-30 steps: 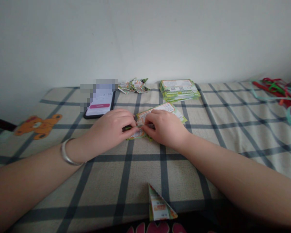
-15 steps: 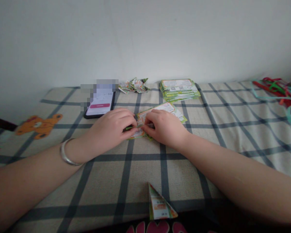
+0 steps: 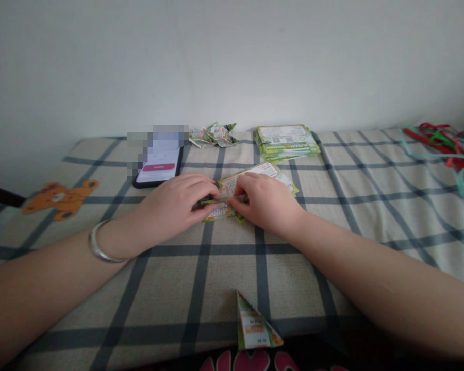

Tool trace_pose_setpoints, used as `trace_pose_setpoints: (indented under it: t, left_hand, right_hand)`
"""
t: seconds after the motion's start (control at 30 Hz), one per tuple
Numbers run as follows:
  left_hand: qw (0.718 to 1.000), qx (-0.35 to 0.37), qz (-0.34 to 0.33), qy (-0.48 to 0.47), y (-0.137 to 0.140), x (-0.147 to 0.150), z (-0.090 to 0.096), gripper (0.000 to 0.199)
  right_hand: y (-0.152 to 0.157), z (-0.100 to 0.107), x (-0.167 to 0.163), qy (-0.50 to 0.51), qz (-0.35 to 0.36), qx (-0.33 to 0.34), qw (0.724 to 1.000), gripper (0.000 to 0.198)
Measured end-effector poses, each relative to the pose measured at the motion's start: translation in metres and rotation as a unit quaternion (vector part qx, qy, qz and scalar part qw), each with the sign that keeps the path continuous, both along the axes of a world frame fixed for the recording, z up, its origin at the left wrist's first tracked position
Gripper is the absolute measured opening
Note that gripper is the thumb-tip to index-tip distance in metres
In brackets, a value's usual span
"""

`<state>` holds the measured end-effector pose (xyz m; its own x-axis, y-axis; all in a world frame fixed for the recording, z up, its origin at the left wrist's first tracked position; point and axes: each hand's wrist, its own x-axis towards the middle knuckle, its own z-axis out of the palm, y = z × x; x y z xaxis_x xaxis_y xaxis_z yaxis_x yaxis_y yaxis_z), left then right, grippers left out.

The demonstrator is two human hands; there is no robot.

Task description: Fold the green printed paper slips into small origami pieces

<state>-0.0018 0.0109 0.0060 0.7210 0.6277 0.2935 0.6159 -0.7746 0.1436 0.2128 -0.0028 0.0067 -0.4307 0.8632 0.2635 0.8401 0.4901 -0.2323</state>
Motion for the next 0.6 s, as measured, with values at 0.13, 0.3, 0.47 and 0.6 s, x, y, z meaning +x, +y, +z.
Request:
trace_pose_setpoints:
  t: [0.13, 0.3, 0.47, 0.6]
  left_hand:
    - [1.000, -0.004, -0.026, -0.002, 0.003, -0.002, -0.002, 0.011]
    - [0.999, -0.008, -0.049, 0.002, 0.006, -0.004, -0.001, 0.014]
    - [0.998, -0.007, -0.060, 0.008, 0.005, -0.005, 0.000, 0.022]
    - [0.998, 0.009, -0.061, 0.007, 0.004, -0.006, -0.001, 0.025]
  right_hand:
    - [0.000, 0.002, 0.005, -0.002, -0.017, -0.016, 1.000, 0.016]
    - [0.001, 0.006, 0.010, -0.001, -0.036, -0.065, 0.997, 0.012]
    - [0.003, 0.008, 0.014, 0.021, -0.039, -0.096, 0.994, 0.012]
    - [0.005, 0.009, 0.018, 0.013, -0.050, -0.117, 0.992, 0.011]
